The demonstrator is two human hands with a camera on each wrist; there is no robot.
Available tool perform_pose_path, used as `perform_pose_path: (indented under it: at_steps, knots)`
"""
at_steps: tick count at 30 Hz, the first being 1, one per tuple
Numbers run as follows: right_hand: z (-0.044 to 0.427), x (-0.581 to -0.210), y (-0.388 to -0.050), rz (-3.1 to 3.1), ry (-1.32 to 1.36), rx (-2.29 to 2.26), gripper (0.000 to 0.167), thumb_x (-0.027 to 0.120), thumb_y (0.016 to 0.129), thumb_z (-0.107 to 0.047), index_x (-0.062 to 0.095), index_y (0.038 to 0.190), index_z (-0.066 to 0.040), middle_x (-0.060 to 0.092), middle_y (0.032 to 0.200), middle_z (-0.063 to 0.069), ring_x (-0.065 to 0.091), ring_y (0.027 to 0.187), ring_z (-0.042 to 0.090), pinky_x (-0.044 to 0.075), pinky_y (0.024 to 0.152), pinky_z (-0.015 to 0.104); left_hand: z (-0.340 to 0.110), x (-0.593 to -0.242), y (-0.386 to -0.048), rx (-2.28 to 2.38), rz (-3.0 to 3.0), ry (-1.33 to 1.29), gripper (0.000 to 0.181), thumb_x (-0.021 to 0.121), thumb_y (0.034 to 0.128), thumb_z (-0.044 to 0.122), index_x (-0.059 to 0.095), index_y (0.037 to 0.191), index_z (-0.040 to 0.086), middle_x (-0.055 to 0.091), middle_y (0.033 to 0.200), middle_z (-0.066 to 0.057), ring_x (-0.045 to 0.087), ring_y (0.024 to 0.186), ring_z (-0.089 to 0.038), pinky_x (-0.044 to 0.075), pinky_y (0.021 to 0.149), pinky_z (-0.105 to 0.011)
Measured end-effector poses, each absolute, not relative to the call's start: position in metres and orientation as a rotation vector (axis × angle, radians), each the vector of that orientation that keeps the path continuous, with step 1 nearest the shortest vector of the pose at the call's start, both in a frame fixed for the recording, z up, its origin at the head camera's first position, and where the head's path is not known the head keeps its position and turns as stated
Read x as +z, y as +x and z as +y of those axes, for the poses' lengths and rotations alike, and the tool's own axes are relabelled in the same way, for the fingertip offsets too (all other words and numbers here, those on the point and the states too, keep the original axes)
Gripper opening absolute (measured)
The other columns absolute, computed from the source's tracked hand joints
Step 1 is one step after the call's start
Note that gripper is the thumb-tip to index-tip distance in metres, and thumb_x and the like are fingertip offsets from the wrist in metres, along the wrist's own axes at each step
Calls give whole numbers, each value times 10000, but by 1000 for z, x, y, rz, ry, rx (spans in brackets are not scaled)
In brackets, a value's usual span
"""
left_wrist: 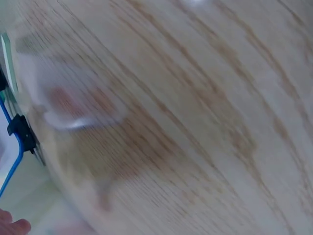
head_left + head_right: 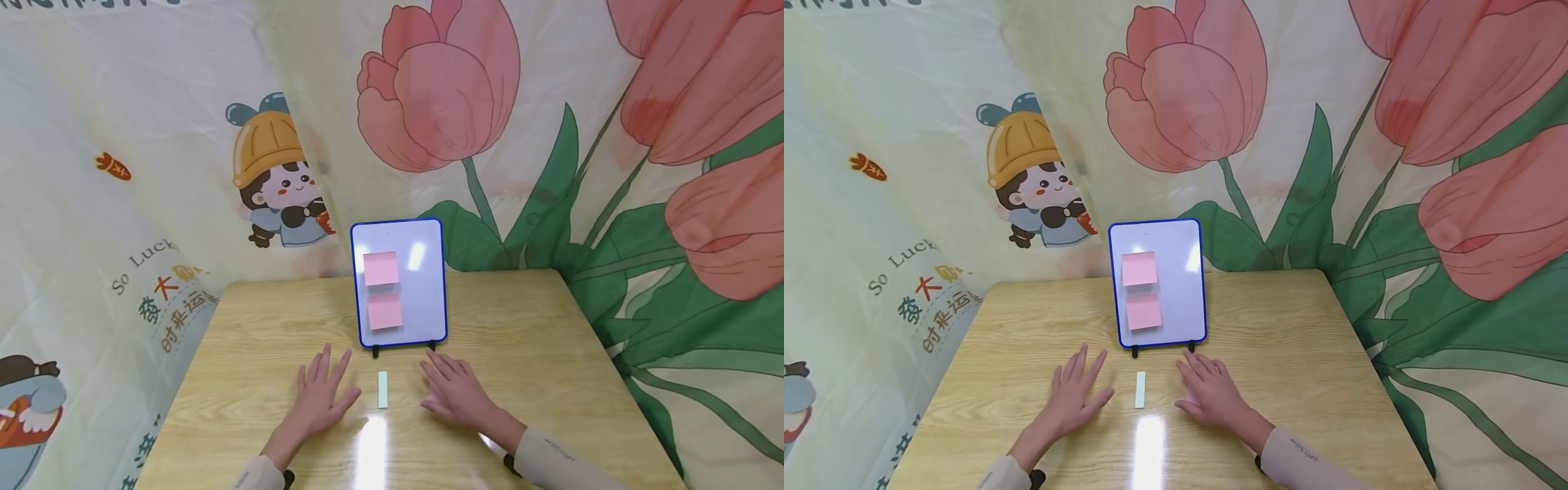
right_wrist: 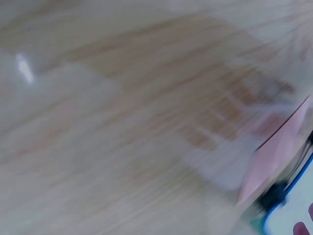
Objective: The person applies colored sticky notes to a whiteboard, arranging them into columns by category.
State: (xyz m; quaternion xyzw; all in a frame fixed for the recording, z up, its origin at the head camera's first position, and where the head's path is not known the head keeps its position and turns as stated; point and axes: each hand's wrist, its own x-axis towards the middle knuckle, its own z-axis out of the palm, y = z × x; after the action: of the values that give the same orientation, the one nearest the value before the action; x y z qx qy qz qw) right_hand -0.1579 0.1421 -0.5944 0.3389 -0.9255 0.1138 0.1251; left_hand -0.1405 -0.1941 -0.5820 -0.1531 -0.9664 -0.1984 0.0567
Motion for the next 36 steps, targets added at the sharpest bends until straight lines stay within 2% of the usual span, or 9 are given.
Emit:
perform_pose_path:
  at_steps: [9, 19, 27, 30, 36]
  knots:
    - [86, -591, -164, -2741, 1131, 297, 803, 614, 895, -596, 417, 1503, -109, 363, 1587, 115, 427, 1395, 332, 412, 1062, 552, -187, -582, -134, -516, -2911, -533, 730, 514, 954, 578, 274, 1572, 273, 167, 1634, -217, 268, 1450, -468, 164, 1099, -764]
    - [56, -590, -170, -2831, 1160, 273, 744, 663, 867, -579, 542, 1404, -78, 548, 1453, 92, 527, 1310, 289, 442, 1045, 493, -188, -585, -128, -465, -2967, -588, 699, 441, 989, 571, 195, 1586, 303, 117, 1661, -136, 244, 1473, -441, 157, 1123, -739]
    - [44, -599, -170, -2915, 1180, 194, 740, 704, 821, -591, 606, 1328, -61, 601, 1386, 105, 577, 1259, 253, 474, 1020, 420, -186, -585, -125, -432, -2952, -700, 700, 462, 976, 579, 278, 1572, 261, 190, 1644, -157, 283, 1453, -453, 184, 1107, -747]
    - [41, -601, -171, -2890, 1178, 129, 675, 716, 813, -586, 656, 1242, -68, 628, 1347, 89, 604, 1213, 236, 491, 983, 401, -185, -586, -124, -432, -2941, -728, 696, 478, 973, 571, 303, 1564, 248, 227, 1633, -163, 303, 1445, -450, 198, 1099, -749]
    - [35, -601, -176, -2882, 1166, 51, 438, 722, 828, -549, 735, 947, -128, 679, 1272, 57, 662, 1098, 211, 503, 902, 371, -184, -589, -122, -434, -2940, -793, 687, 440, 987, 579, 316, 1560, 222, 260, 1626, -148, 349, 1426, -430, 277, 1071, -728]
